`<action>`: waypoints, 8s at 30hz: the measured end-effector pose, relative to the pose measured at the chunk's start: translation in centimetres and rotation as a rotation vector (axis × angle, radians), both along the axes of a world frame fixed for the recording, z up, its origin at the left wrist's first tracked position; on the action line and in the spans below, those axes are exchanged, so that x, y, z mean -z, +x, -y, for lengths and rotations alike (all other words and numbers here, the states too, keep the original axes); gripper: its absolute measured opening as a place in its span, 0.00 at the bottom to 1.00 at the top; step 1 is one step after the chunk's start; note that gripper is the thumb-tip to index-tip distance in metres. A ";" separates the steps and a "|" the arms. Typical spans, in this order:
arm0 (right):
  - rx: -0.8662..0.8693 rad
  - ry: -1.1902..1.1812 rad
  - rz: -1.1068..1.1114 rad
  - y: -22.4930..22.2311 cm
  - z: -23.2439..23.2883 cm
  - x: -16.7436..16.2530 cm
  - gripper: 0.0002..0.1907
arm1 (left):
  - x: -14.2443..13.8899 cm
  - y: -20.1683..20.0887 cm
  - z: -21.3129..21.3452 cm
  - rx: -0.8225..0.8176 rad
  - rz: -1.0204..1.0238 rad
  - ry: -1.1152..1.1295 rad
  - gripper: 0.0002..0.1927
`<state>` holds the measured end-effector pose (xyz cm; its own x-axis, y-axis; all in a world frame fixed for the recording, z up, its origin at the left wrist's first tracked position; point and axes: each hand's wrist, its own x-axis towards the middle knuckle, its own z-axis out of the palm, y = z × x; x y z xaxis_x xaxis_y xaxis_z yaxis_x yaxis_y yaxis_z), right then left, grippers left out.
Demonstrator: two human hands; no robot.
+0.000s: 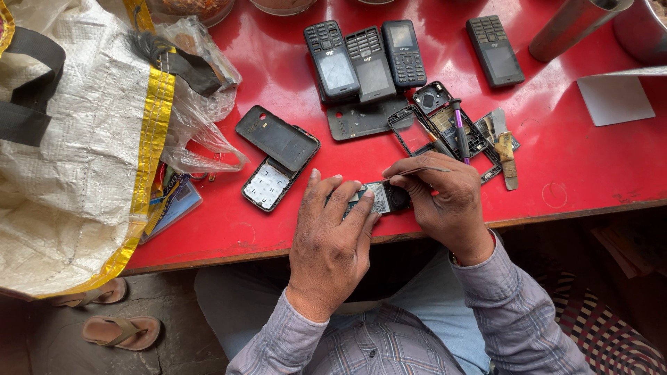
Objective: The person works on the disassembled motherboard of a feature phone on a red workbench, using a flat metal pry tool to lift and adjust components on the board. They then fit the board into the phone housing, attach the front frame, and press the keypad and cover into place to reassemble the phone.
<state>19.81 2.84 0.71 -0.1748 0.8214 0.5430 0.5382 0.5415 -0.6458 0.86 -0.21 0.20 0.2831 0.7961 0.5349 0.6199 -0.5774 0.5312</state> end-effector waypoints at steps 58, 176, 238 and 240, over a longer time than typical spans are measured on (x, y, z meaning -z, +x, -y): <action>0.011 -0.002 -0.016 -0.1 0.1 0.0 0.05 | -0.1 0.0 0.1 -0.003 0.002 0.002 0.14; 0.197 -0.006 -0.418 6.6 3.3 2.5 0.07 | -1.5 -0.9 0.9 -0.240 0.016 -0.211 0.23; 0.025 0.035 0.017 2.1 3.2 -0.6 0.13 | 3.9 -2.8 1.9 -0.096 -0.045 0.484 0.22; -0.008 0.039 0.062 2.1 2.9 -1.1 0.14 | 4.2 -2.9 2.0 -0.089 -0.031 0.492 0.23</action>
<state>21.90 -0.05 1.84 -0.2157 0.7981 0.5626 0.5718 0.5703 -0.5898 -2.06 -2.17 -4.02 0.2473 0.4735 0.8454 0.6895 -0.6990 0.1897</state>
